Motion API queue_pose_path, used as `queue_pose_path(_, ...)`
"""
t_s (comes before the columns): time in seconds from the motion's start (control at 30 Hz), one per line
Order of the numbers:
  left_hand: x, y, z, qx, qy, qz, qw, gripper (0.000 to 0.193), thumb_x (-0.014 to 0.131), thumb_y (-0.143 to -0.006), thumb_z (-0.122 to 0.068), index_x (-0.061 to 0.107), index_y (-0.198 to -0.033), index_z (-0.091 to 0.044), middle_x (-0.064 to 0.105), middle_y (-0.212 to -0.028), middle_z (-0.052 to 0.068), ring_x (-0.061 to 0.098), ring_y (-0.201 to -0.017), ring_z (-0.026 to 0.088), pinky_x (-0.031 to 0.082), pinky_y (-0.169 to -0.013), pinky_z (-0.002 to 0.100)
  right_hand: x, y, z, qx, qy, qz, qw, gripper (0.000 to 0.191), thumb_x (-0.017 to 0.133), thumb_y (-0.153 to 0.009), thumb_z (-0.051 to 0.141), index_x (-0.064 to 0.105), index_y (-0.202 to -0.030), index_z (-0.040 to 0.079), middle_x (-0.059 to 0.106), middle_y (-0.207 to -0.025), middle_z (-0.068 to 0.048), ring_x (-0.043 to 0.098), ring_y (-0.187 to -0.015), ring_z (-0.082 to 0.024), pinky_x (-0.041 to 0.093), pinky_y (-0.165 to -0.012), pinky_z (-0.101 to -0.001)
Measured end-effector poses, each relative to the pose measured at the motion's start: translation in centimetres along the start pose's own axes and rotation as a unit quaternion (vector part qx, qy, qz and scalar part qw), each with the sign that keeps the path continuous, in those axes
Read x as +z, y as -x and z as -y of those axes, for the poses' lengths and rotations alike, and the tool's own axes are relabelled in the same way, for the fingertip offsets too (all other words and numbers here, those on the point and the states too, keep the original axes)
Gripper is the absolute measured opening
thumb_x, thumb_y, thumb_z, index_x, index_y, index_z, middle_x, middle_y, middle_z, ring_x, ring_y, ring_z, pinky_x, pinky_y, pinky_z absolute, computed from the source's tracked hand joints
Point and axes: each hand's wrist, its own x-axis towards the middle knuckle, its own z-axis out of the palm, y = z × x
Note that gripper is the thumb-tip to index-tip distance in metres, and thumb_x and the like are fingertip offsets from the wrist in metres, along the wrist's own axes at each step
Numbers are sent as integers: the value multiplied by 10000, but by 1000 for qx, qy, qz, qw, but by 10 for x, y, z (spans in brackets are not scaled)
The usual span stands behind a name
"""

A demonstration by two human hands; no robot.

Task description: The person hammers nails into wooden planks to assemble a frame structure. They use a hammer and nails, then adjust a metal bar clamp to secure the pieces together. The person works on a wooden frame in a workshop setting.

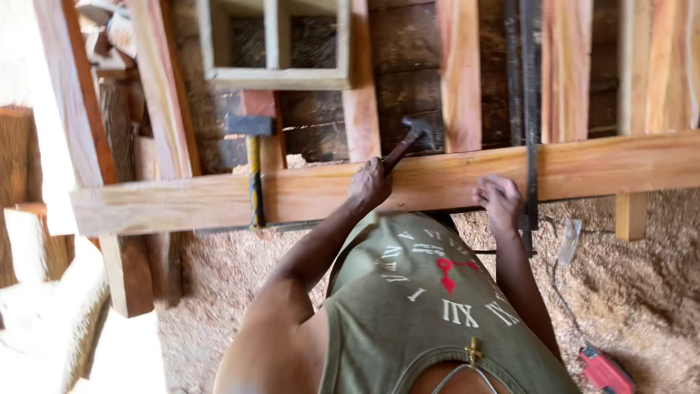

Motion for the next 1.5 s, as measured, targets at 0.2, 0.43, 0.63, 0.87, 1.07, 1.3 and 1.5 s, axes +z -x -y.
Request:
queue_pose_path(0.2, -27, -8, 5, 114, -81, -104, 985, 344, 692, -768, -243, 626, -1030, -30, 658, -993, 225, 676, -922, 428, 556, -727, 562, -17, 52, -18, 63, 53, -77, 994, 141, 568, -1057, 6, 590, -1192, -28, 686, -1115, -184, 691, -844, -207, 604, -704, -329)
queue_pose_path(0.43, -133, -92, 43, 198, -25, -243, 949, 190, 611, -967, -245, 690, -821, -153, 700, -747, 128, 674, -592, 326, 543, -501, 480, -12, 88, -21, 77, 48, -57, 994, 174, 480, -1058, -4, 583, -1197, -10, 691, -1102, -142, 633, -780, -138, 544, -665, -247)
queue_pose_path(0.63, -299, -189, 124, -46, 32, -324, 944, 191, 580, -1009, -154, 718, -878, -145, 699, -711, 71, 643, -540, 233, 508, -463, 379, 0, 103, -16, 102, 9, -87, 991, 224, 452, -1042, -10, 598, -1212, -3, 699, -1062, -151, 558, -692, -105, 465, -583, -218)
queue_pose_path(0.87, -322, -242, 130, -33, -112, -244, 963, 229, 534, -1003, -152, 710, -857, -142, 717, -734, 97, 679, -593, 239, 546, -503, 386, 16, 109, -9, 130, 50, -125, 982, 207, 484, -1062, 33, 612, -1223, 8, 686, -1000, -123, 519, -659, -78, 441, -550, -211)
queue_pose_path(1.07, -318, -264, 127, 25, -158, -268, 950, 291, 474, -1036, -133, 697, -849, -134, 727, -758, 117, 704, -637, 239, 573, -539, 393, 28, 110, -5, 125, 69, -138, 980, 182, 536, -1072, 70, 628, -1219, 15, 680, -967, -105, 517, -651, -75, 438, -547, -214)
queue_pose_path(1.3, -316, -272, 132, 3, -181, -241, 954, 292, 509, -1033, -199, 704, -836, -110, 733, -777, 110, 715, -653, 230, 588, -573, 368, 39, 106, -3, 135, 92, -132, 978, 164, 568, -1050, 70, 621, -1187, -3, 691, -969, -101, 531, -636, -82, 428, -534, -224)
queue_pose_path(1.5, -332, -263, 131, 13, -135, -186, 973, 111, 627, -932, -104, 737, -920, -111, 761, -886, 113, 746, -736, 215, 619, -646, 365, 47, 98, 1, 117, 105, -106, 982, 166, 568, -1044, 92, 635, -1177, 21, 711, -986, -103, 537, -625, -87, 436, -529, -228)
